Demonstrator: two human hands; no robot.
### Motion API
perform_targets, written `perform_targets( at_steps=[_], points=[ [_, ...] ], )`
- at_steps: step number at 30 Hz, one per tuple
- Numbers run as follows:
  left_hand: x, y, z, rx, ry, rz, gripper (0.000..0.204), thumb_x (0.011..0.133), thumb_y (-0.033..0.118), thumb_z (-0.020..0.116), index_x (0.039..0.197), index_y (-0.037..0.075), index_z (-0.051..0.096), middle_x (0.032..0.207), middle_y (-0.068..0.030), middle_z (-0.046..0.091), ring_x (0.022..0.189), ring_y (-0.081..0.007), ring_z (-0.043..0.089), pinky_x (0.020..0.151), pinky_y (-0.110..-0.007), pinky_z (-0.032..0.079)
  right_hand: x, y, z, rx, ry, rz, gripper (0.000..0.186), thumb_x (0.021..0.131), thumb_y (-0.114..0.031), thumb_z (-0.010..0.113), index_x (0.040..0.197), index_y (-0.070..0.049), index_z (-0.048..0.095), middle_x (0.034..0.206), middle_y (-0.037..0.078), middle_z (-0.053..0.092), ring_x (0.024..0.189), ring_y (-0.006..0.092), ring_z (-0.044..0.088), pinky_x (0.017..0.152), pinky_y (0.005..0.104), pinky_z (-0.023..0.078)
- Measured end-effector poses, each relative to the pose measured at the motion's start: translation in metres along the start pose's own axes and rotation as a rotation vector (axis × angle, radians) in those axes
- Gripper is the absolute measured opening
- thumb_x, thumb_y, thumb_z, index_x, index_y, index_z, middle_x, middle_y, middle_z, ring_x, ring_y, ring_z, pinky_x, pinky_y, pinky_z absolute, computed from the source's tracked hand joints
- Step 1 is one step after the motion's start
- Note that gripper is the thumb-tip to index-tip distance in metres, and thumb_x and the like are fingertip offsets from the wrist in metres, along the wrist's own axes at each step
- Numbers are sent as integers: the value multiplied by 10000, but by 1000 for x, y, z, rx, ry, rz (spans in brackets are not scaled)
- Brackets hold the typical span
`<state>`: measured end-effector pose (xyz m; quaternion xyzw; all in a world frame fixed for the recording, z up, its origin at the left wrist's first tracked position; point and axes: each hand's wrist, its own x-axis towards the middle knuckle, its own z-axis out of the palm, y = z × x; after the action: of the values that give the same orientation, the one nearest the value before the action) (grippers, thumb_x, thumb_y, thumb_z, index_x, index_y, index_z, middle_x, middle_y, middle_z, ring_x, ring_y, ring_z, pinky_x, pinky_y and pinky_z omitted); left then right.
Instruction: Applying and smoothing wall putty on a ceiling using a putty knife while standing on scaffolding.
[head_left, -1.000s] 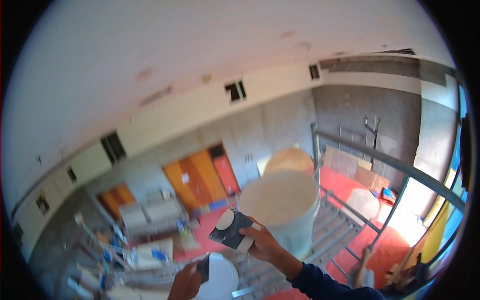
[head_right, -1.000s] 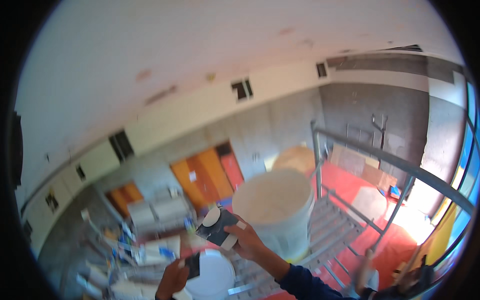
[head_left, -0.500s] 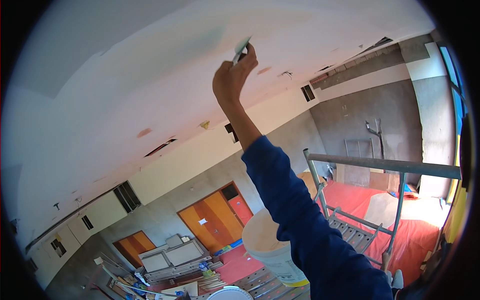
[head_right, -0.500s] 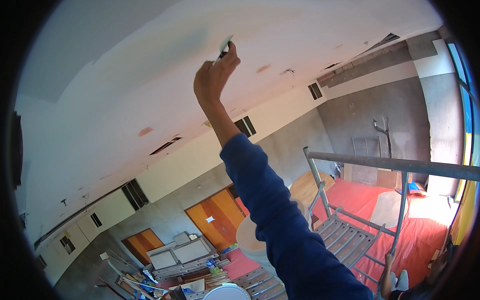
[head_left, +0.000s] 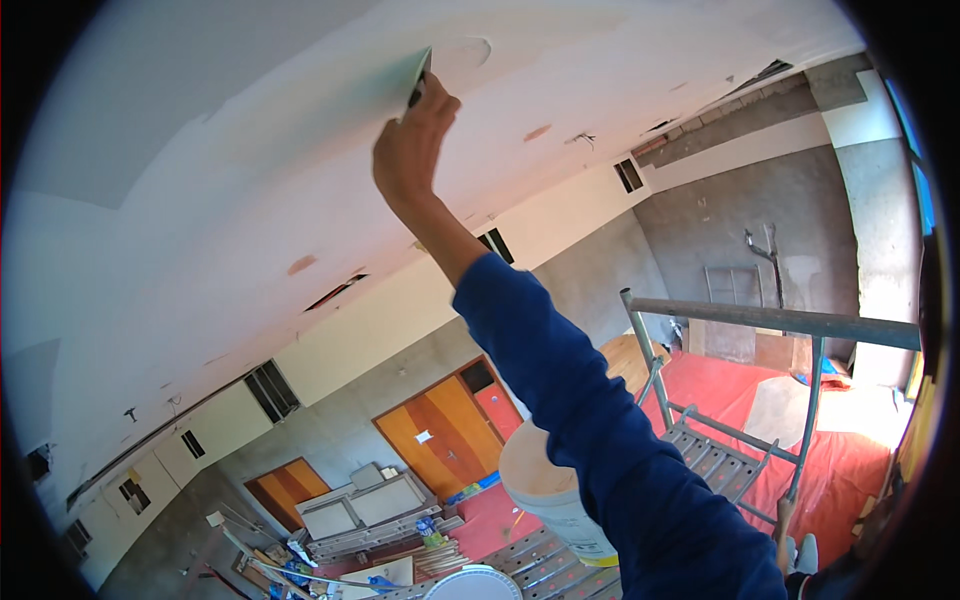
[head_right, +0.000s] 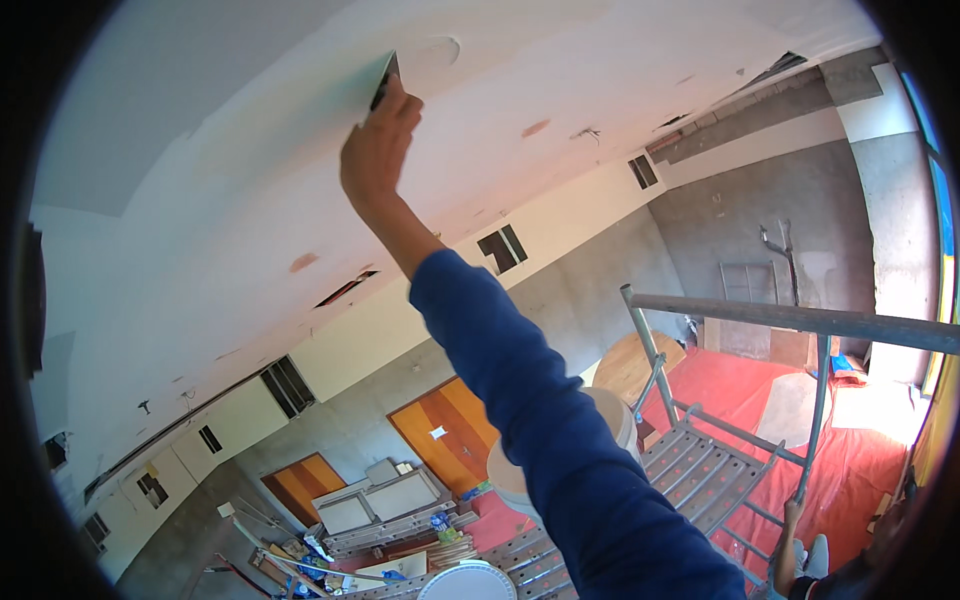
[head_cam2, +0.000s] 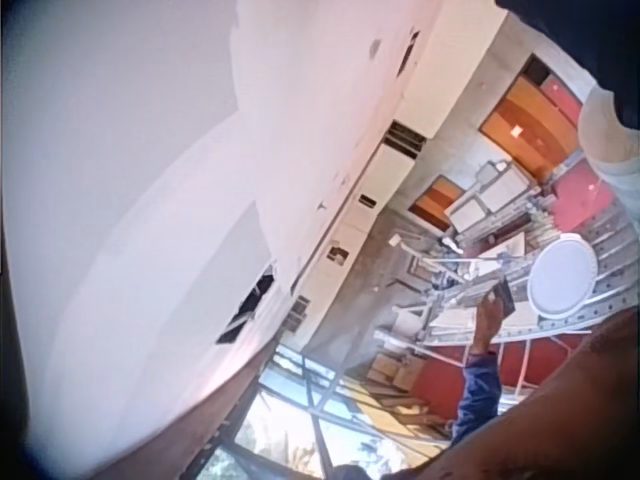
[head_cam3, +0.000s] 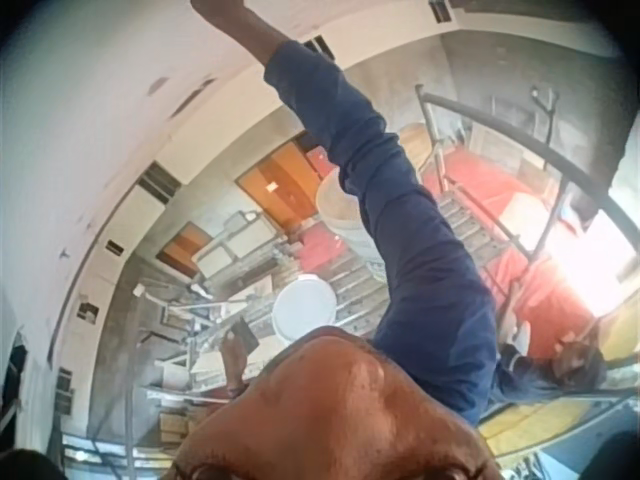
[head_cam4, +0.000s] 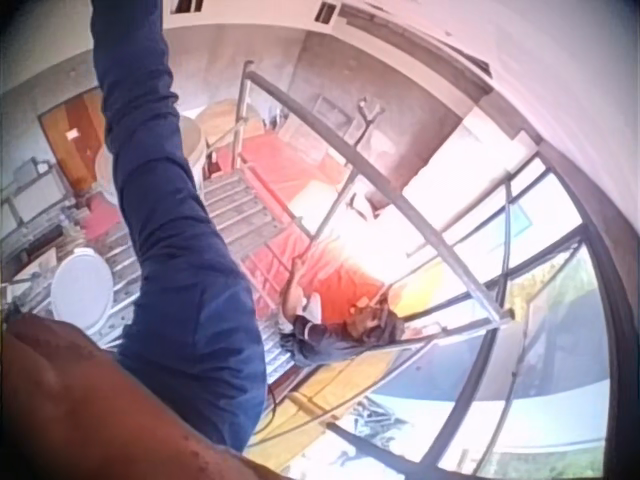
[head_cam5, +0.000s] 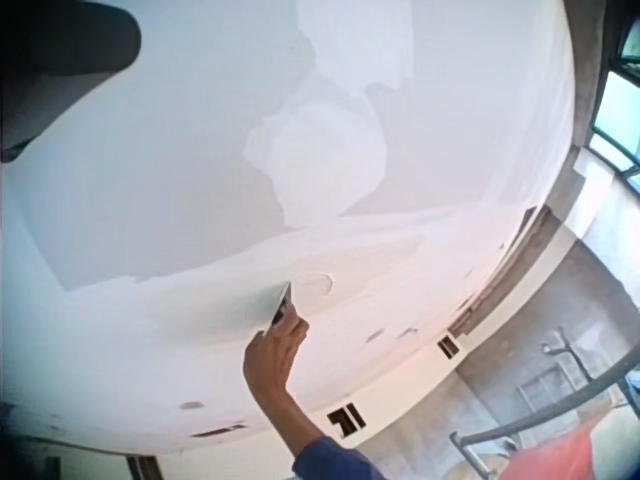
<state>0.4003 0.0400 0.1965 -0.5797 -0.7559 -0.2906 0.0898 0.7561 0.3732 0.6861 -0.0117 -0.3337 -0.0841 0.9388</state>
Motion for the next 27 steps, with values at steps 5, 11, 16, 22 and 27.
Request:
perform_targets(
  at_steps=[5,11,16,22,27],
  points=[
    [2,-20,11,-203,-76,-55,299,908,197,448,1020,-72,517,796,-254,535,762,-380,515,659,-435,413,44,31,-39,-52,177,-12,520,692,121,414,1195,120,280,1078,284,349,1004,382,349,878,444,320],
    [5,-4,8,-159,-128,-53,275,910,143,458,1092,-62,474,813,-184,501,792,-238,507,662,-315,419,45,12,3,-190,143,31,590,691,107,484,1223,149,233,1100,278,342,1016,386,343,908,452,294],
    [-1,-81,55,-450,-131,-107,347,888,37,475,1223,-24,406,949,-106,516,828,-191,507,707,-268,440,1,7,-19,-63,-33,-154,566,702,122,454,1241,120,278,1112,233,351,1041,360,366,929,423,308],
    [-12,-73,51,-641,-184,-339,367,901,77,457,1253,-10,402,1030,-123,540,872,-200,522,728,-284,457,81,75,-83,-148,157,-81,489,763,45,382,1250,29,336,1088,243,440,1024,387,439,872,435,371],
    [-13,-10,20,-289,-167,-227,392,884,219,523,1170,-44,472,910,-183,585,835,-219,542,729,-341,459,92,61,-75,-117,76,24,524,776,44,394,1292,-5,314,1129,230,419,1051,354,449,894,436,375]
  ],
)
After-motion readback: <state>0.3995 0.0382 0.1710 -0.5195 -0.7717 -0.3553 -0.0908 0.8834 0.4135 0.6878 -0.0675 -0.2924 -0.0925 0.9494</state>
